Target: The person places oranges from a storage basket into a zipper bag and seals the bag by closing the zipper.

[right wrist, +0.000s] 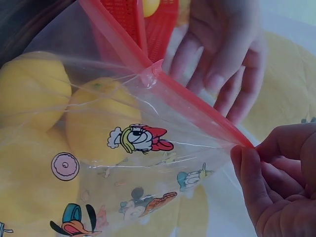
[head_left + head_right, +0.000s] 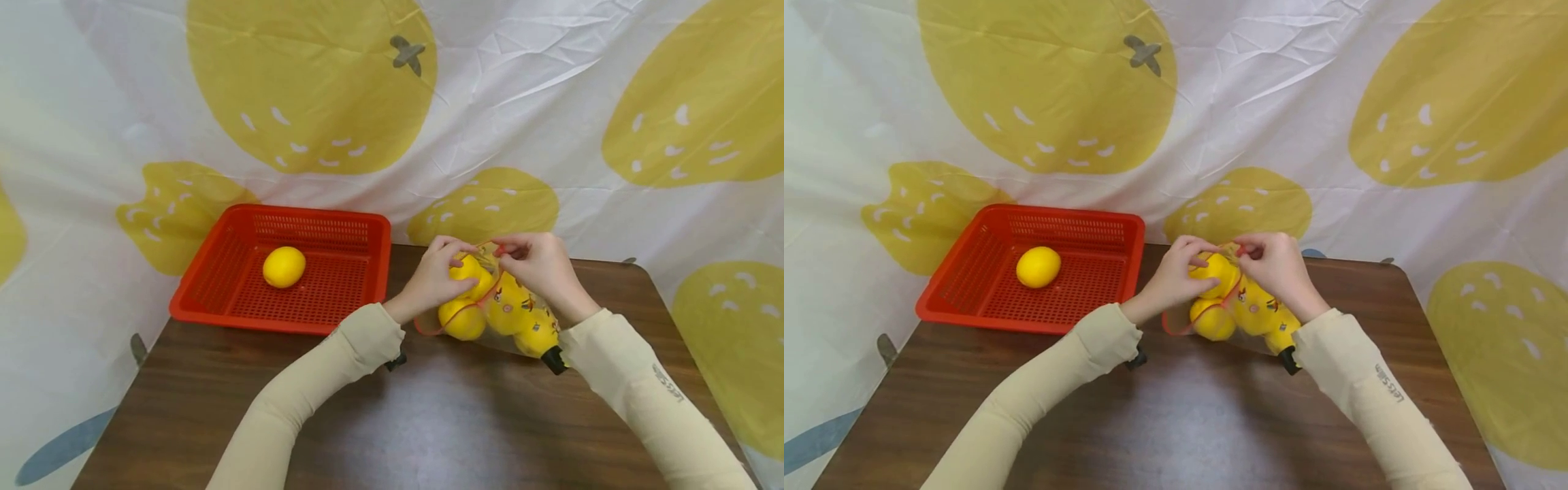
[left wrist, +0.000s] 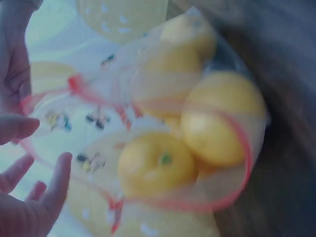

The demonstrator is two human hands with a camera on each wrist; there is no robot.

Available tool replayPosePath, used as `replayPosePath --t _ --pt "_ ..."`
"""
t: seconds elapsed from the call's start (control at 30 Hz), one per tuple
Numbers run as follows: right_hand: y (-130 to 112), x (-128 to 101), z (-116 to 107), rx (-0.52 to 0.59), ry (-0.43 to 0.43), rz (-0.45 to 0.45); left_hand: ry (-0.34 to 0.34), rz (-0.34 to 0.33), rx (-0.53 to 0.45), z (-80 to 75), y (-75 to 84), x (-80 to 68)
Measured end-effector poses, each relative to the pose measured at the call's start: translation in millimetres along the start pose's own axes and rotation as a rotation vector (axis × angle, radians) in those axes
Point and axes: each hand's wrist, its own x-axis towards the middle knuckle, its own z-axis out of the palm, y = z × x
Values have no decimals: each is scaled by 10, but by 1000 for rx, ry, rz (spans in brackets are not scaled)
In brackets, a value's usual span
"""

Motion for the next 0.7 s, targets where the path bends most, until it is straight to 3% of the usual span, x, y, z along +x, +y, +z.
replayPosePath --t 0.2,0.4,0.53,0.7 --pt "-7 13 10 55 -31 55 -14 -52 189 -391 -58 -22" --pt "15 32 11 18 -22 -20 -33 -137 396 -862 -267 -75" --pt "28 35 8 -6 -18 -66 -32 -211 440 -1195 -410 -134" --pt "10 26 -5 -17 -20 -92 -17 -313 429 -1547 -631 -197"
